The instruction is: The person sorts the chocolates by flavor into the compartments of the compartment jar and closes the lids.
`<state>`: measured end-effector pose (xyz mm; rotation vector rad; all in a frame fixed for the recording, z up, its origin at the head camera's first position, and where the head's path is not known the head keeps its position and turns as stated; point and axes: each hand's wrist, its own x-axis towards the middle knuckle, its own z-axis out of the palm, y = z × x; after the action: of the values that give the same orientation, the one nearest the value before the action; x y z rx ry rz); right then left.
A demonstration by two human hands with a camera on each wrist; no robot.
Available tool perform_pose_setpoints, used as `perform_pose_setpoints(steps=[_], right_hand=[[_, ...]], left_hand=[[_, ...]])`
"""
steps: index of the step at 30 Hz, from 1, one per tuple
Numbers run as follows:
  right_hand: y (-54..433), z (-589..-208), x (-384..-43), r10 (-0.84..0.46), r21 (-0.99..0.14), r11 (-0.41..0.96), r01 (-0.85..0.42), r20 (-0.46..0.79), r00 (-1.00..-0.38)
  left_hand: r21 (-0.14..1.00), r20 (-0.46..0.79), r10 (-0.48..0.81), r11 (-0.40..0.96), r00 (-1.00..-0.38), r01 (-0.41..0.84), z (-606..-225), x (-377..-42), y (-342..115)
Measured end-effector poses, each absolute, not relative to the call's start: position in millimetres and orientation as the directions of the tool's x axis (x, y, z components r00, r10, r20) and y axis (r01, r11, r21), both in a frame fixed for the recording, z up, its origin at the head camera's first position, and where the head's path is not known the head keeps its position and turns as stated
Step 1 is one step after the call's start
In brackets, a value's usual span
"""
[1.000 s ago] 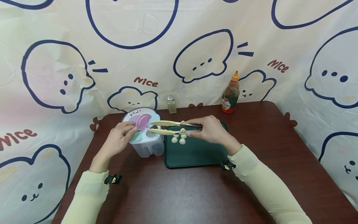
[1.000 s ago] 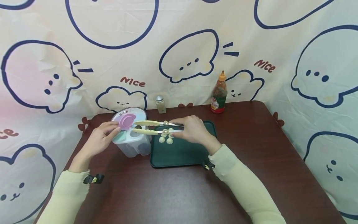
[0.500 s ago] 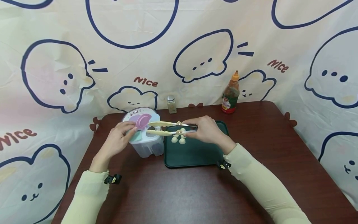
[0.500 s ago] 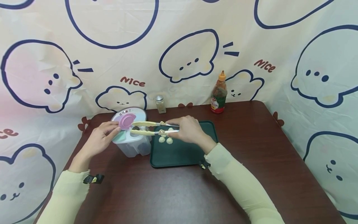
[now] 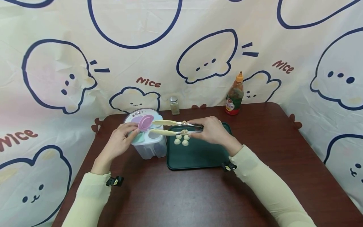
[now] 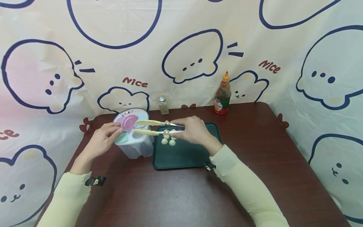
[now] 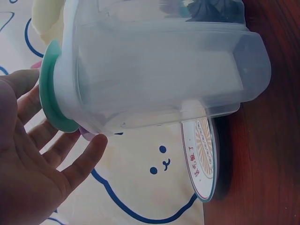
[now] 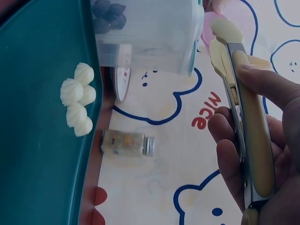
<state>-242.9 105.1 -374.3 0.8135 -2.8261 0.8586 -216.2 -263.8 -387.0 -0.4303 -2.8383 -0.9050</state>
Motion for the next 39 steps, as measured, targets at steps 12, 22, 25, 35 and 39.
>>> perform_pose_setpoints(steps=[12, 22, 25, 35, 39], right_hand=[[142.2, -377.5, -243.8, -0.401, -0.529, 0.720, -0.449, 0.210, -0.892], [170.3, -381.1, -244.3, -0.368, -0.529, 0.736, -0.421, 0.209, -0.906], [176.5, -381.9, -244.0, -0.353, -0.524, 0.748, -0.408, 0.207, -0.913], [195.1, -385.7, -243.7, -0.325, -0.510, 0.772, -0.380, 0.197, -0.925], [201.3, -387.6, -244.1, -0.306, -0.510, 0.782, -0.358, 0.187, -0.934]], left_hand=[[0.540, 0.236, 0.233, 0.776, -0.943, 0.327, -391.0, -216.9, -263.8], [0.539, 0.256, 0.255, 0.763, -0.932, 0.357, -392.1, -216.3, -263.9], [0.537, 0.261, 0.258, 0.762, -0.930, 0.362, -392.5, -216.2, -264.0], [0.530, 0.255, 0.270, 0.764, -0.928, 0.368, -393.8, -215.2, -264.4], [0.536, 0.247, 0.280, 0.758, -0.928, 0.372, -394.9, -214.7, -265.2]])
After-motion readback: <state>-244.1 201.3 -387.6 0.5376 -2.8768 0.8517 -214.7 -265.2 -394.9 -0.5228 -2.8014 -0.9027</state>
